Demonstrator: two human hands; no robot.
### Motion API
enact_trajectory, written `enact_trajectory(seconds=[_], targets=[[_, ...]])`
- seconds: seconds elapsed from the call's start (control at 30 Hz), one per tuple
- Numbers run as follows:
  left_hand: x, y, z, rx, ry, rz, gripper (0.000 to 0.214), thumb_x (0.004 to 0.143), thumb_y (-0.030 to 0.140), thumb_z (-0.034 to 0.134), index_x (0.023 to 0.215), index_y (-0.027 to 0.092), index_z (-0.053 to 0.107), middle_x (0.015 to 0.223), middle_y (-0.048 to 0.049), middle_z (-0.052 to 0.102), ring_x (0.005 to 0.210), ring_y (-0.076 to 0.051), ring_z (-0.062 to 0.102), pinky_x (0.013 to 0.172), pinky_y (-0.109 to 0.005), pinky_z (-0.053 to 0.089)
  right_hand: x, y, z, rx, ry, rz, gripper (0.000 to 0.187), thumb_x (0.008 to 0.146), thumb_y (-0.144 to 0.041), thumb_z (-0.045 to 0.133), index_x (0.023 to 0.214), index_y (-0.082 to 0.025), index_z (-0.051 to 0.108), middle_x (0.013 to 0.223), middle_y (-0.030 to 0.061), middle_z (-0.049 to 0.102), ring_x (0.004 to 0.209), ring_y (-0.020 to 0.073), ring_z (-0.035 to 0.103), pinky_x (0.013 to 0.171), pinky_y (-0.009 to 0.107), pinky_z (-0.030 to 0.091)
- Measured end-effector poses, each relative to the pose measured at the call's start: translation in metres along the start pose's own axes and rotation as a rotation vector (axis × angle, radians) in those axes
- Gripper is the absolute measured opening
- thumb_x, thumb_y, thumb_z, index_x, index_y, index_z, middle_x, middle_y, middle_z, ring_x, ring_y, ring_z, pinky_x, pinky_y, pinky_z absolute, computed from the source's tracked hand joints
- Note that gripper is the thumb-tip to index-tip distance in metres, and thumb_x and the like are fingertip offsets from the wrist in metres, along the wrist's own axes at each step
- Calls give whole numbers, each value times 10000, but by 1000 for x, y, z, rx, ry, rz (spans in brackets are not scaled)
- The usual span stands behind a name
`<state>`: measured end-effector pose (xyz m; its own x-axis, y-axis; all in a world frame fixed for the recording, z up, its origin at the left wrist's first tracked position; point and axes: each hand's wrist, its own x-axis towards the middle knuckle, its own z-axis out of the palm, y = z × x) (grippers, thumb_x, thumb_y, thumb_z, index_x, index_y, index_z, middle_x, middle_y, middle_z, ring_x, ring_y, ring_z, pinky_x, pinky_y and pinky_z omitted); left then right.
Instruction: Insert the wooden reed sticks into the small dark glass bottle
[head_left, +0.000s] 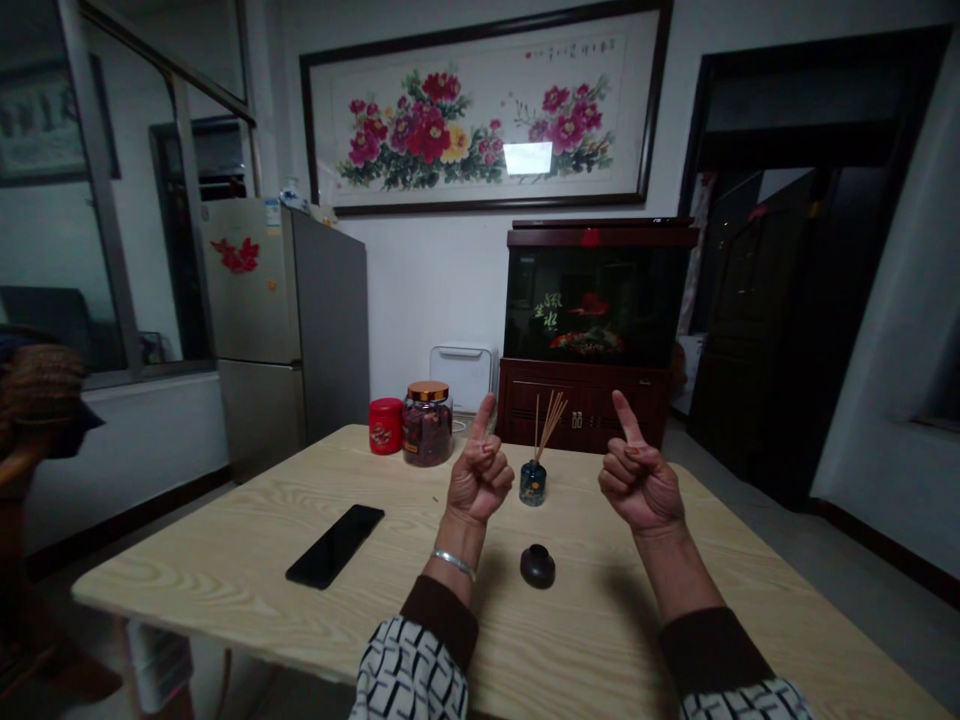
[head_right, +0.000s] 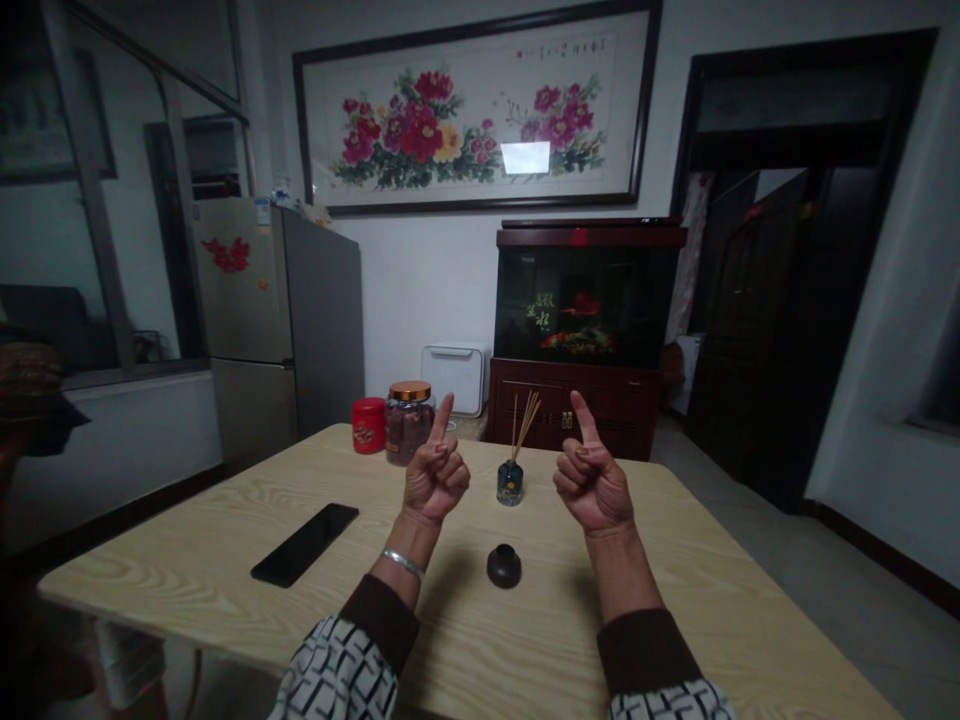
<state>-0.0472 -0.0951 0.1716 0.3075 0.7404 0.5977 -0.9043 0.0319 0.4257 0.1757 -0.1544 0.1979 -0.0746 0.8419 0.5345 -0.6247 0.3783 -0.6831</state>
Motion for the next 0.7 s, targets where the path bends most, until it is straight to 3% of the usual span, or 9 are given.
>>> enact_trajectory(seconds=[0.2,0.37,0.47,0.57,0.7], targets=[[0,-3,-9,-57,-16,-13,790,729,59,596,1470,272,421,576,113,246,434,-51,42,397,-176,80,4,4,-5,26,-12,22,740,768,-153,563,1467,-371,451,585,-110,173,474,95,54,387,130,229],[3,-16,-40,-38,117,-59,601,793,157,658,1377,210,522,610,91,349,451,-43,268,426,-152,217,11,24,-34,-32,65,89,543,793,-218,618,1329,-300,588,583,-105,270,446,73,169,391,141,201],[3,-31,-73,84,269,-138,535,777,219,718,1292,176,578,770,37,527,582,-44,467,537,-158,360,21,54,-66,-258,213,206,391,775,-305,689,1160,-242,670,666,-59,480,509,60,403,444,161,279],[0,-52,-111,371,453,-227,532,727,258,760,1232,181,610,1010,-44,622,801,-104,601,666,-203,436,37,98,-102,-692,364,334,456,749,-412,699,1163,-227,654,1020,62,668,848,166,641,611,246,444],[-3,-81,-156,684,532,-293,566,657,258,807,1184,194,612,1125,-101,623,976,-192,619,805,-292,469,65,159,-137,-960,400,355,761,623,-435,756,1309,-193,531,1315,168,584,1197,295,575,881,386,482]])
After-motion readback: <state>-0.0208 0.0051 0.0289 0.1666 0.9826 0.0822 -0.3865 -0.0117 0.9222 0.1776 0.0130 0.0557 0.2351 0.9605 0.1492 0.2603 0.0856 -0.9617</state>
